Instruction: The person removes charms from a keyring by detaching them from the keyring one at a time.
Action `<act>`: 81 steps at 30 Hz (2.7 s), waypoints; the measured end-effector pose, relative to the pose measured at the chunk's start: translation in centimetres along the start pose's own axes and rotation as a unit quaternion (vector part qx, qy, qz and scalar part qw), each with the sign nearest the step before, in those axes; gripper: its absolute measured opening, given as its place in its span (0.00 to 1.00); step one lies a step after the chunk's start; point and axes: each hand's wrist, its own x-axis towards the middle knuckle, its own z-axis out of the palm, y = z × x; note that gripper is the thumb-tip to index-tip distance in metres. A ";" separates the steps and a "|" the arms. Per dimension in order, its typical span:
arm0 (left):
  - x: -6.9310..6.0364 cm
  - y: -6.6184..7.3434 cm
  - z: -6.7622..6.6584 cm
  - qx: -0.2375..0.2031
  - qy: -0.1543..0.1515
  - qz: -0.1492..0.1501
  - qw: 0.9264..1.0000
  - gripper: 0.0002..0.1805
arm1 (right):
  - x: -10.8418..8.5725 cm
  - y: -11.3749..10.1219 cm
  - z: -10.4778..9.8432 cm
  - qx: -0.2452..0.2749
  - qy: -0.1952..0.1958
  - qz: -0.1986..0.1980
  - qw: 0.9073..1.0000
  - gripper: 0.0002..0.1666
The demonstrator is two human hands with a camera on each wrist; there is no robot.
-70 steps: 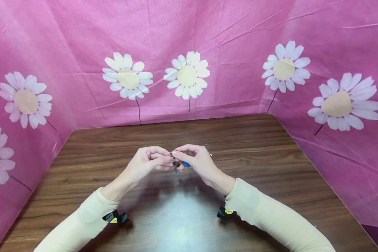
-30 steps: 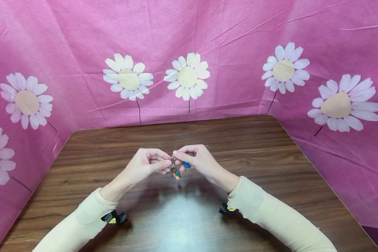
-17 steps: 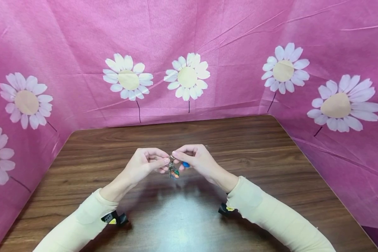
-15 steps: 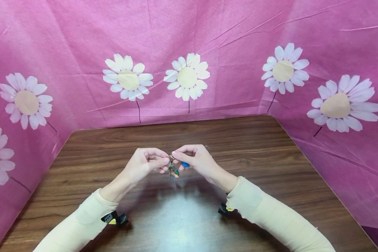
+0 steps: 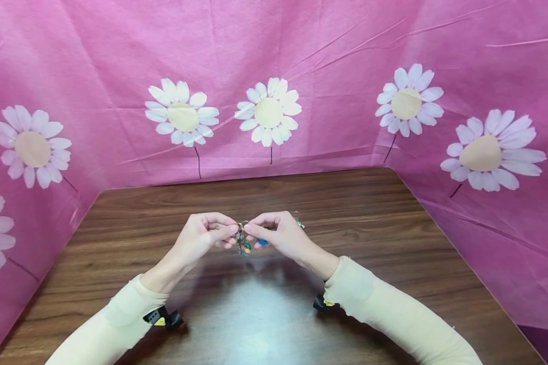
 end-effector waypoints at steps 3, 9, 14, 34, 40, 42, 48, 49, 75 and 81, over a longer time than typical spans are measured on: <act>0.2 0.0 0.0 -0.002 0.014 0.011 1.000 0.07 | 0.0 0.0 0.0 -0.020 -0.011 -0.006 1.000 0.11; 0.1 0.0 -0.4 -0.006 -0.001 0.025 1.000 0.09 | 0.1 0.1 0.1 -0.034 -0.033 -0.002 0.999 0.11; -0.5 -0.1 -0.8 -0.004 -0.022 0.017 1.000 0.10 | 0.3 0.2 0.0 -0.040 -0.046 0.004 0.998 0.11; -0.4 -1.5 -0.5 0.060 -0.124 0.032 0.990 0.12 | -0.2 1.5 -1.4 -0.100 -0.087 -0.029 0.991 0.06; -0.8 -0.7 -1.5 0.090 -0.117 0.048 0.988 0.09 | 0.4 1.3 -0.5 -0.088 -0.098 -0.029 0.991 0.07; -0.8 -0.6 -1.6 0.099 -0.118 0.050 0.987 0.08 | 0.5 1.2 -0.3 -0.084 -0.095 -0.030 0.992 0.07; -0.6 -0.5 -1.4 0.083 -0.108 0.041 0.990 0.09 | 0.3 1.2 -0.2 -0.057 -0.077 -0.038 0.995 0.07; -0.5 -0.5 -1.3 0.073 -0.102 0.038 0.991 0.09 | 0.3 1.2 -0.2 -0.049 -0.072 -0.041 0.995 0.07; 0.0 -0.9 -0.8 0.124 -0.125 0.087 0.980 0.10 | 0.0 0.8 -1.1 -0.080 -0.037 -0.085 0.993 0.05; -0.1 -0.3 -0.7 0.135 -0.122 0.097 0.979 0.09 | -0.2 0.9 -0.8 -0.097 -0.029 -0.088 0.991 0.05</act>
